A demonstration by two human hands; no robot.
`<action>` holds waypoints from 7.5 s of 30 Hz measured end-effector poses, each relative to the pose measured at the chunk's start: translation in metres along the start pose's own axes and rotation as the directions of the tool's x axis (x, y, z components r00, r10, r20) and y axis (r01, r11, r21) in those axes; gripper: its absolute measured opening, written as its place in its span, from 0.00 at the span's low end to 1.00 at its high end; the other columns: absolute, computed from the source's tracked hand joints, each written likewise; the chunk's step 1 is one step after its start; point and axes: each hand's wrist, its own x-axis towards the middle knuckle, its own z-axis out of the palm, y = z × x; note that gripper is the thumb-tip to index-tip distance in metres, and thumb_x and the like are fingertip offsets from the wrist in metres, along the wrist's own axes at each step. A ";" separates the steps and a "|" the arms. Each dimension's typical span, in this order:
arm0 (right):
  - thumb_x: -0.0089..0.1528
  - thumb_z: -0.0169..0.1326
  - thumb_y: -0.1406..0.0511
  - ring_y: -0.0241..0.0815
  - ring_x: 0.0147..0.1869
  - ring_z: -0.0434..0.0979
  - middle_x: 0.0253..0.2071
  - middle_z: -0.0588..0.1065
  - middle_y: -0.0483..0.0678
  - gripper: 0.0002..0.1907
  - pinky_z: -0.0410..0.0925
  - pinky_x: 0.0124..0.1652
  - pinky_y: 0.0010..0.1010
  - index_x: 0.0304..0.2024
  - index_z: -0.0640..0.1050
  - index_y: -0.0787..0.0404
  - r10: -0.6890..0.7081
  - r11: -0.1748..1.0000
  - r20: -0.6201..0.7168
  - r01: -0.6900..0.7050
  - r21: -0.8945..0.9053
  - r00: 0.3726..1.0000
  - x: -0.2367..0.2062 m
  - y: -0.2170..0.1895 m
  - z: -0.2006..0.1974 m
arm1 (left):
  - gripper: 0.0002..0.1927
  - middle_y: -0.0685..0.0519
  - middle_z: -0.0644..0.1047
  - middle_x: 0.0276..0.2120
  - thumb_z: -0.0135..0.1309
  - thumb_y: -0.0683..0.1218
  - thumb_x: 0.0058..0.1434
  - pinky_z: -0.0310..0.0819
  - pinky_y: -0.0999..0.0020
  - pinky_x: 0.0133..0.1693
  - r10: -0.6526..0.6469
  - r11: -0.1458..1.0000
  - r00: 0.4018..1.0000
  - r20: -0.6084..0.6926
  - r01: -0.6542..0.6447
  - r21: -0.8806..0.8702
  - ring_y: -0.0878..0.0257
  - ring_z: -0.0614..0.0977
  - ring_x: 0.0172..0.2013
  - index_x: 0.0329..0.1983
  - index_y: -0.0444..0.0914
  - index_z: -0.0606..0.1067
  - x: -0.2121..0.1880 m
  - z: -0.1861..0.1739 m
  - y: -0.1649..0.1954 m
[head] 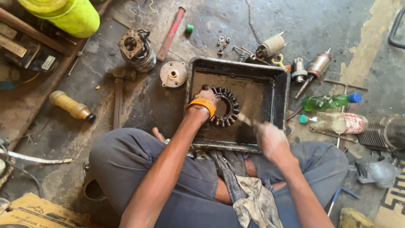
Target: The person sits on the floor and cleans a motor stator by pouring liquid from a green plastic bottle into its slots and scrubbing with a toothbrush. The person repeatedly rotates the stator to treat different sections and continues scrubbing and pouring until the end of the clip.
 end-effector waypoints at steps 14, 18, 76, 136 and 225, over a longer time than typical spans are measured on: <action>0.64 0.54 0.71 0.60 0.40 0.81 0.39 0.78 0.63 0.14 0.73 0.41 0.44 0.52 0.79 0.67 -0.155 0.932 -0.211 0.214 0.293 0.965 0.062 -0.011 0.005 | 0.12 0.35 0.80 0.46 0.54 0.47 0.66 0.81 0.51 0.50 0.030 0.998 1.000 0.007 -0.030 0.062 0.41 0.83 0.50 0.46 0.35 0.80 -0.010 0.008 0.008; 0.60 0.51 0.75 0.64 0.40 0.78 0.37 0.76 0.66 0.17 0.71 0.40 0.46 0.52 0.79 0.69 -0.201 0.943 -0.174 0.238 0.232 0.964 0.065 -0.026 0.004 | 0.11 0.37 0.80 0.45 0.50 0.45 0.68 0.81 0.49 0.47 -0.031 0.999 0.999 -0.026 0.032 0.043 0.42 0.83 0.49 0.46 0.35 0.79 -0.017 0.012 0.006; 0.53 0.54 0.74 0.65 0.50 0.76 0.46 0.77 0.65 0.25 0.69 0.51 0.47 0.55 0.75 0.70 -0.298 0.934 -0.331 0.345 0.091 0.895 0.023 -0.007 0.019 | 0.12 0.39 0.80 0.48 0.49 0.46 0.69 0.81 0.49 0.49 -0.015 0.996 0.998 -0.062 0.020 0.091 0.43 0.83 0.50 0.52 0.37 0.75 -0.015 0.024 0.016; 0.67 0.51 0.58 0.46 0.41 0.84 0.42 0.79 0.57 0.27 0.80 0.39 0.36 0.65 0.63 0.59 0.624 0.373 0.026 -0.327 0.868 0.781 -0.047 0.074 -0.127 | 0.38 0.34 0.79 0.46 0.65 0.70 0.52 0.75 0.48 0.52 0.137 0.990 0.989 -0.062 -0.138 -0.012 0.38 0.80 0.50 0.47 0.33 0.78 -0.013 -0.026 0.023; 0.54 0.57 0.70 0.45 0.55 0.73 0.51 0.78 0.43 0.33 0.69 0.55 0.40 0.63 0.72 0.52 -0.359 0.674 0.091 0.325 -0.664 0.929 0.038 -0.101 -0.255 | 0.21 0.47 0.85 0.35 0.68 0.49 0.46 0.79 0.68 0.41 0.326 0.364 0.928 -0.182 -0.301 -0.881 0.63 0.84 0.35 0.40 0.32 0.83 -0.099 -0.017 0.084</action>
